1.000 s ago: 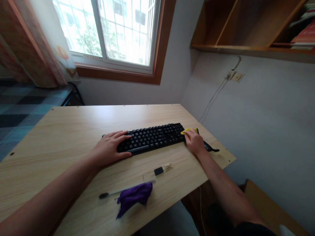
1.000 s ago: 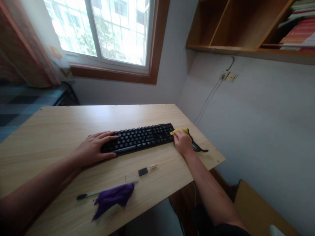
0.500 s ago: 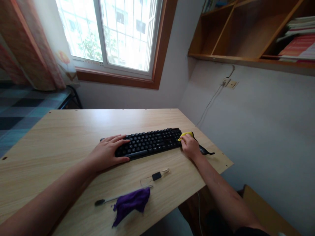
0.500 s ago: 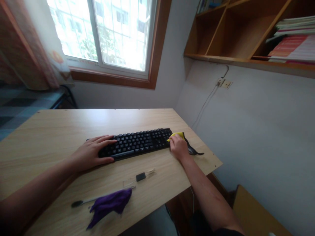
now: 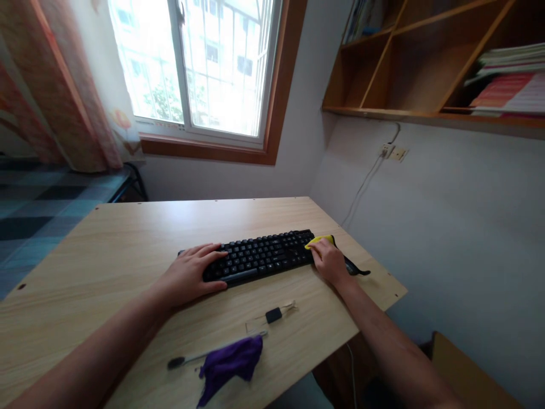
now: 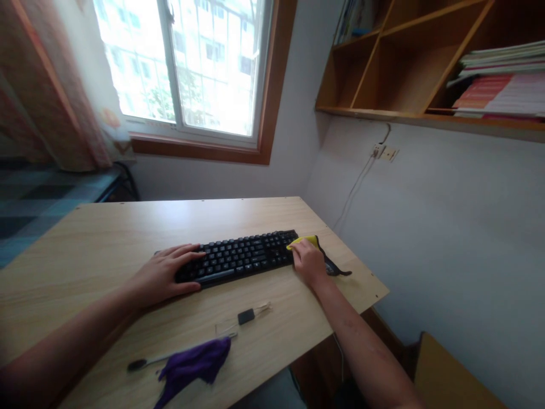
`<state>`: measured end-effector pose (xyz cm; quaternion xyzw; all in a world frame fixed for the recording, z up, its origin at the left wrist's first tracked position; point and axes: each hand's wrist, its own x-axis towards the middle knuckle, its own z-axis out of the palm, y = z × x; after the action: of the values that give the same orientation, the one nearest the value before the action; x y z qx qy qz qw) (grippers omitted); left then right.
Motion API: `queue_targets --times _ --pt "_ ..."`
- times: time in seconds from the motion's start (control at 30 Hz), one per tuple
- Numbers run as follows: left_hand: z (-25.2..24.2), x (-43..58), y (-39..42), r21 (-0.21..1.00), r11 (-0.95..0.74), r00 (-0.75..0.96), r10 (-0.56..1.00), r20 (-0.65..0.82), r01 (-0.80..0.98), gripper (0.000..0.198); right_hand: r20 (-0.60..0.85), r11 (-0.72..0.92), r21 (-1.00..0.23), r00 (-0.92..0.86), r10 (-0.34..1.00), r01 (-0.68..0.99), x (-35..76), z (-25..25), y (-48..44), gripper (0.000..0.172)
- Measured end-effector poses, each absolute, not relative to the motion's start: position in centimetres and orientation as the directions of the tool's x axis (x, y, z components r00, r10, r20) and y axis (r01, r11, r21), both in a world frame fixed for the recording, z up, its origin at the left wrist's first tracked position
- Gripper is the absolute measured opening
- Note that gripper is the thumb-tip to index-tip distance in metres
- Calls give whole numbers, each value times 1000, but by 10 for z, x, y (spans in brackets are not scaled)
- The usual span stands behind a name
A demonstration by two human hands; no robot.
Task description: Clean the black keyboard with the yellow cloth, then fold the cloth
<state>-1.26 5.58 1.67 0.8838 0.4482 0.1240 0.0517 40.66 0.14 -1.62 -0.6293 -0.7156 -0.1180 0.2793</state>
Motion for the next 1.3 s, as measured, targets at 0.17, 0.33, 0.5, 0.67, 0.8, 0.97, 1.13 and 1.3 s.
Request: queue_targets --times 0.17,0.33,0.5,0.67,0.8,0.97,1.13,1.3 --pt "17 -13 55 197 -585 561 811 168 787 77 483 197 -174 -91 871 965 402 -12 1 21" --pt "15 -15 55 203 -588 560 808 182 783 76 481 205 -189 -91 872 960 401 -13 -1 22" --pt "17 -14 55 211 -579 554 815 168 788 76 449 205 -162 -113 886 965 399 -11 -1 24" --pt "17 -14 54 203 -585 560 811 167 786 77 264 196 -30 -181 947 980 394 20 7 24" --pt "17 -14 54 195 -588 561 809 176 785 77 195 245 76 -255 947 967 387 41 17 27" --pt "18 -12 52 196 -582 556 813 175 789 77 56 356 152 -368 928 922 387 47 18 25" --pt "20 -12 51 216 -586 557 810 183 781 75 -6 418 145 -422 907 897 390 54 16 24" --pt "20 -12 50 219 -592 563 806 185 776 75 187 351 -44 -337 923 935 383 48 18 23"
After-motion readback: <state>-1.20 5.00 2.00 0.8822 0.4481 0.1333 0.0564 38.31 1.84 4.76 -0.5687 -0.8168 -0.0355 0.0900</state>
